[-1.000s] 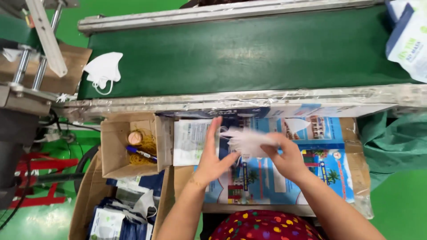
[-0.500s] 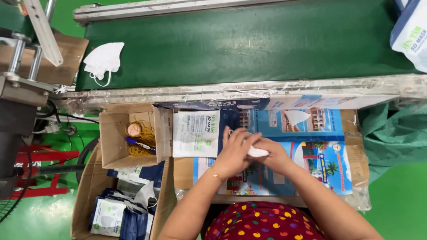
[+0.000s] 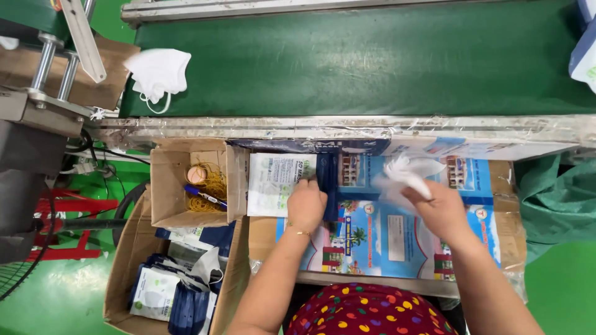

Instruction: The person is manually folding and packing face masks into plastic sleeves on an assembly line.

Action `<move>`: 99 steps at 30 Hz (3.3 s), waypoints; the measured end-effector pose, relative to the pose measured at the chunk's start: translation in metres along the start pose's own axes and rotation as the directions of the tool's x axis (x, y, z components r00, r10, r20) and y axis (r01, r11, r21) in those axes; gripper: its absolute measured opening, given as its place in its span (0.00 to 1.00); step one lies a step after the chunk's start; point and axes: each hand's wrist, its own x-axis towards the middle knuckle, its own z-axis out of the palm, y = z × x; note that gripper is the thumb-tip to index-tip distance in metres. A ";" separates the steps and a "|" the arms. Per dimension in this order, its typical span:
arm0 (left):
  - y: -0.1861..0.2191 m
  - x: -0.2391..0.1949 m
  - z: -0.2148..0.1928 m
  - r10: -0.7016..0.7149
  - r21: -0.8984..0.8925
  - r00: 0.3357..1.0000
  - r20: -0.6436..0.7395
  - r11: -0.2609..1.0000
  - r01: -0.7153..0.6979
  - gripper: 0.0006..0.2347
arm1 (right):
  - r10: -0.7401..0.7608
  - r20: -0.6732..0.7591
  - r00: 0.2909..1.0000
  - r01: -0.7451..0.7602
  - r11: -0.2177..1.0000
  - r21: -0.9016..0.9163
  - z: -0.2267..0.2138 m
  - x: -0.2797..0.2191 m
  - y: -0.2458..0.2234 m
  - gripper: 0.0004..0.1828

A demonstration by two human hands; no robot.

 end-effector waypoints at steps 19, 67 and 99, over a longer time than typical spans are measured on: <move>0.051 -0.030 -0.047 0.001 -0.805 0.987 -0.158 0.580 -0.129 0.08 | 0.075 0.178 0.981 -0.158 0.841 0.518 0.087 -0.007 -0.002 0.21; 0.059 -0.012 -0.072 0.113 -0.554 0.956 -0.270 0.794 -0.250 0.03 | -0.082 0.447 0.891 0.186 0.963 -0.193 0.044 -0.014 -0.047 0.08; 0.034 -0.022 -0.024 0.222 -0.077 0.969 -0.109 0.970 -0.231 0.25 | -0.363 -0.180 0.914 0.354 0.932 -0.078 0.103 0.018 0.054 0.12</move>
